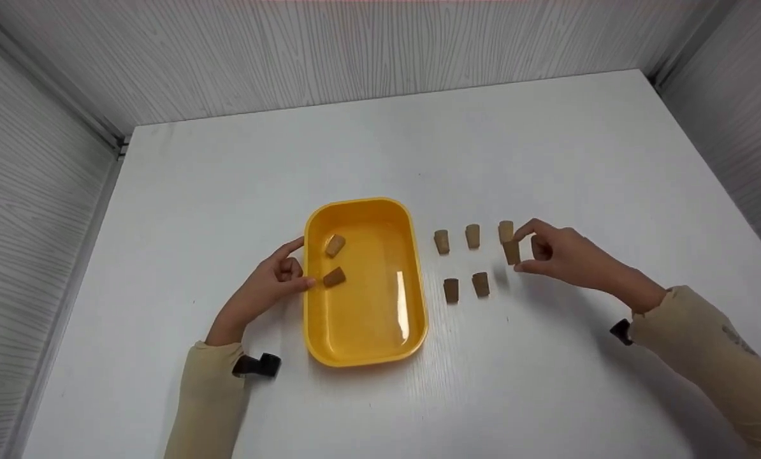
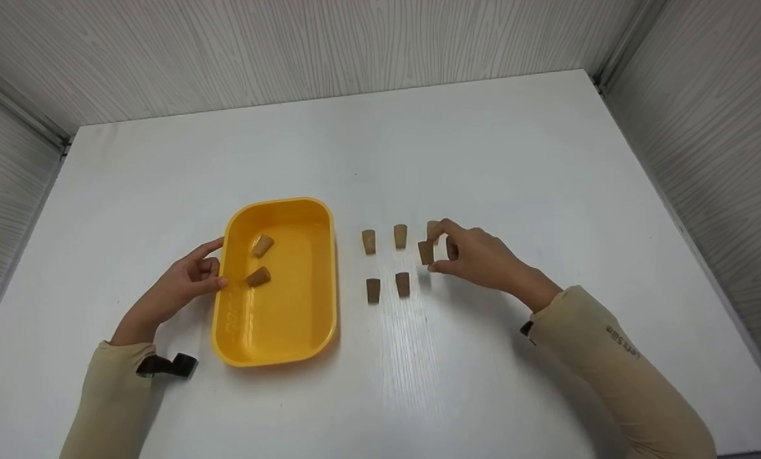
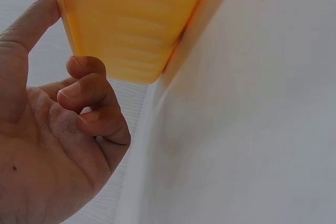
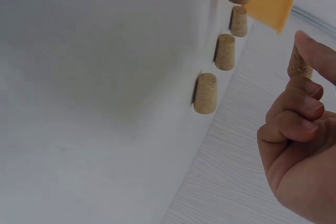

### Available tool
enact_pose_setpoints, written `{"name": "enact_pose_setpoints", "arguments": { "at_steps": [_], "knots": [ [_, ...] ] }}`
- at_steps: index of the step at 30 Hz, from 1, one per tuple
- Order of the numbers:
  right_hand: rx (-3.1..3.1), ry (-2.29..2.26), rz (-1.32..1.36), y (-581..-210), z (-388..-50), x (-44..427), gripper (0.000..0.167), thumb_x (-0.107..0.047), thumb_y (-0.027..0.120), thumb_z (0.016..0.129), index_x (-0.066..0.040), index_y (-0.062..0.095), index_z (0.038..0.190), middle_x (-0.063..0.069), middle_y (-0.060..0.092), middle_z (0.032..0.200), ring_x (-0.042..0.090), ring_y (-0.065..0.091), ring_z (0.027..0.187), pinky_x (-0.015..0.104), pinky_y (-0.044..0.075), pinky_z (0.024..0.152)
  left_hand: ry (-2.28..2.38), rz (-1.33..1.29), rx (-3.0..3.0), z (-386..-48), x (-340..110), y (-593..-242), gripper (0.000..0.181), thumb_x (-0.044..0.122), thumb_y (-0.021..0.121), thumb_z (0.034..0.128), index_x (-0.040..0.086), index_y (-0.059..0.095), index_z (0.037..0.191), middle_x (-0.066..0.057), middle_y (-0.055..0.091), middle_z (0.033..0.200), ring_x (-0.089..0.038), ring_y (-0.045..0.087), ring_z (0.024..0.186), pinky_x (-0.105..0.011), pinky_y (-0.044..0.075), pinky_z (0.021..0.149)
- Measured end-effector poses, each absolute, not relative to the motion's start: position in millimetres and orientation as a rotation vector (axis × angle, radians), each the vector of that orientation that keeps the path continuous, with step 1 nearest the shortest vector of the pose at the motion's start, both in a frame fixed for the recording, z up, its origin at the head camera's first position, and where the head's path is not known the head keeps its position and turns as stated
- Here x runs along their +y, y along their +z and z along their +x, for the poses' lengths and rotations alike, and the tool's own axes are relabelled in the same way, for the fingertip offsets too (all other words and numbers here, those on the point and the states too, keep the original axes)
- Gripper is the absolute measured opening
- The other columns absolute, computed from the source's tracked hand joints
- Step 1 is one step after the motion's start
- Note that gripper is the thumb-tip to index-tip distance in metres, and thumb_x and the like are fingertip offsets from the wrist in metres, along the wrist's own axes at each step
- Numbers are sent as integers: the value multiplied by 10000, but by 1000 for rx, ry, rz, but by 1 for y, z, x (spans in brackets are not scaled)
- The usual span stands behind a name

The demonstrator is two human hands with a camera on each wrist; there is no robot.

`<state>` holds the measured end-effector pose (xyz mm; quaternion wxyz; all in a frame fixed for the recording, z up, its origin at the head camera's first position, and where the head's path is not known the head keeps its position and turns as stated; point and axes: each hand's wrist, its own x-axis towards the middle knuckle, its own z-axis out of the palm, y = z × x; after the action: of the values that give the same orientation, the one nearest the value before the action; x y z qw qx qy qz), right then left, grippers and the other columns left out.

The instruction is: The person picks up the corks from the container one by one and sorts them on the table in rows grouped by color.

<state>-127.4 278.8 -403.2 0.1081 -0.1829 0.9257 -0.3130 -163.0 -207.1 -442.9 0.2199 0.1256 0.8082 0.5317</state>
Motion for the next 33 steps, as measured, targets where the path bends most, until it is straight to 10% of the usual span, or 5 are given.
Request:
{"name": "enact_pose_setpoints", "arguments": {
  "at_steps": [33],
  "knots": [
    [2685, -504, -423, -423, -111, 277, 340, -233, 674, 863, -127, 541, 1158, -16, 539, 671, 98, 417, 551, 270, 338, 504, 1482, 358, 2246, -163, -206, -443, 721, 189, 709, 875, 116, 340, 1490, -4, 467, 783, -73, 407, 660, -201, 355, 634]
  ]
}}
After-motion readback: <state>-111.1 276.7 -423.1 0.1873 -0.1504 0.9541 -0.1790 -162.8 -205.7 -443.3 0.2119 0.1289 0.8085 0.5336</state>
